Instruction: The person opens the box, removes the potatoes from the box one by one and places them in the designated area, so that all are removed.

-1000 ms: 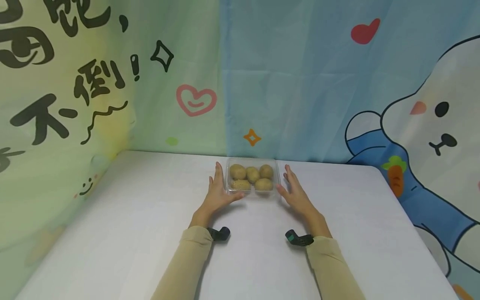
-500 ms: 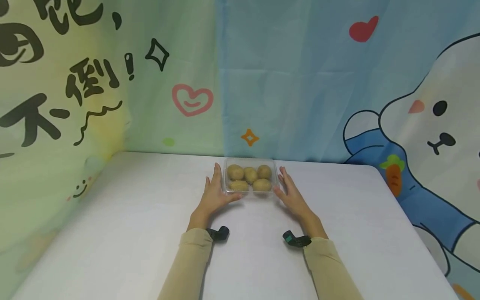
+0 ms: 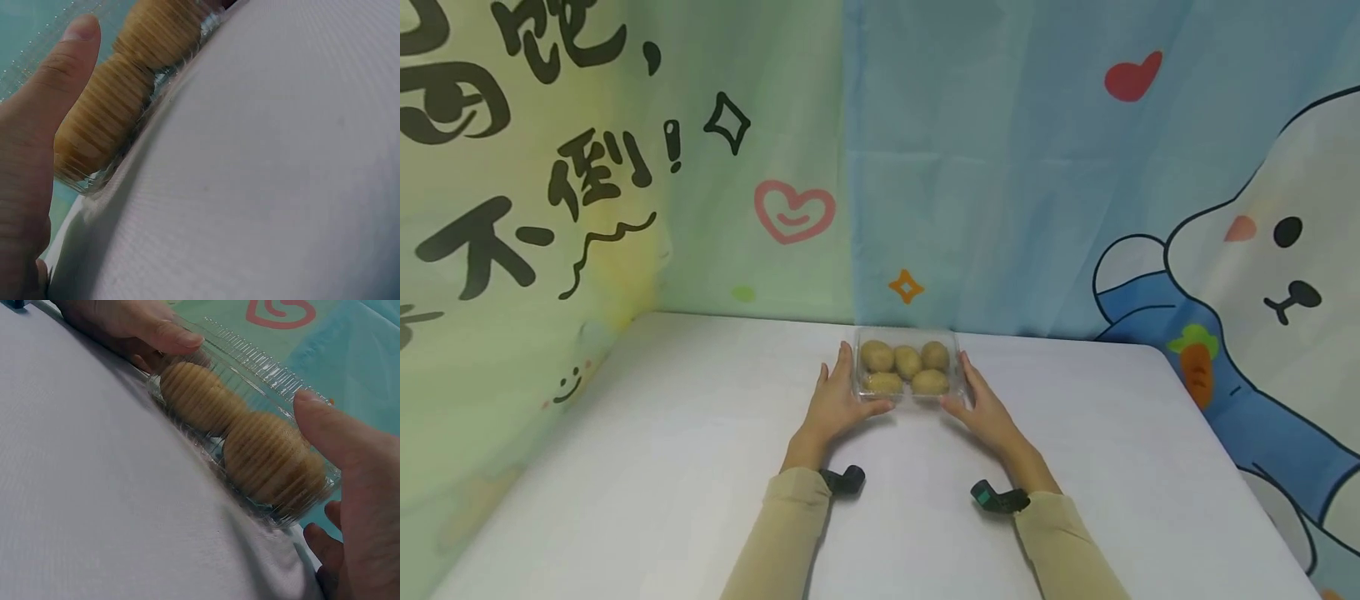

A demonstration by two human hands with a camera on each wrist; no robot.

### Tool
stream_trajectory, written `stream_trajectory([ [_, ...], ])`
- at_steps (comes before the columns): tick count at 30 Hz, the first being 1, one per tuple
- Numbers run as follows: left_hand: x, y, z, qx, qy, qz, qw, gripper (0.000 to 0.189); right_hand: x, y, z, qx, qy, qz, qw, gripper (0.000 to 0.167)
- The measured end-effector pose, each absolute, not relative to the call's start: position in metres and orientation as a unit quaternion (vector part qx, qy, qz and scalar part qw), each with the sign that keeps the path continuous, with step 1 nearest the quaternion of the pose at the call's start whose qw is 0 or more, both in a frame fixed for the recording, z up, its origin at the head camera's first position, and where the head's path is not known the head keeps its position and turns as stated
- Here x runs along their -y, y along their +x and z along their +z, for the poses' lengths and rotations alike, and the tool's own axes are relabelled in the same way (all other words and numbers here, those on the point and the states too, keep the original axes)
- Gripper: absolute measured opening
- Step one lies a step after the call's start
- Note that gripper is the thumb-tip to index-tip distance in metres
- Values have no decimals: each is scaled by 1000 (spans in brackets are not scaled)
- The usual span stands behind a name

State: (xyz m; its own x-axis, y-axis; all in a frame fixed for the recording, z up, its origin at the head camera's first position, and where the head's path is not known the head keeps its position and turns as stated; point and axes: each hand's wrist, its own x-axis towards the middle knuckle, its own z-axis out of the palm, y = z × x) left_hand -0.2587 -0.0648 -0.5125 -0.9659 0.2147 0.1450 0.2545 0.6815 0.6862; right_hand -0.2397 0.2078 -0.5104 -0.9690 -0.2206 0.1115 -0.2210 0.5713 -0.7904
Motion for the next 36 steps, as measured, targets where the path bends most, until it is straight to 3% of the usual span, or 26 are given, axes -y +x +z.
stream_trajectory([
  [13, 62, -257, -516, 923, -124, -361, 42, 124, -201, -234, -505, 808, 115, 576, -58, 88],
  [36, 62, -255, -514, 920, -116, -371, 50, 112, -199, -230, -508, 810, 146, 568, -28, 80],
])
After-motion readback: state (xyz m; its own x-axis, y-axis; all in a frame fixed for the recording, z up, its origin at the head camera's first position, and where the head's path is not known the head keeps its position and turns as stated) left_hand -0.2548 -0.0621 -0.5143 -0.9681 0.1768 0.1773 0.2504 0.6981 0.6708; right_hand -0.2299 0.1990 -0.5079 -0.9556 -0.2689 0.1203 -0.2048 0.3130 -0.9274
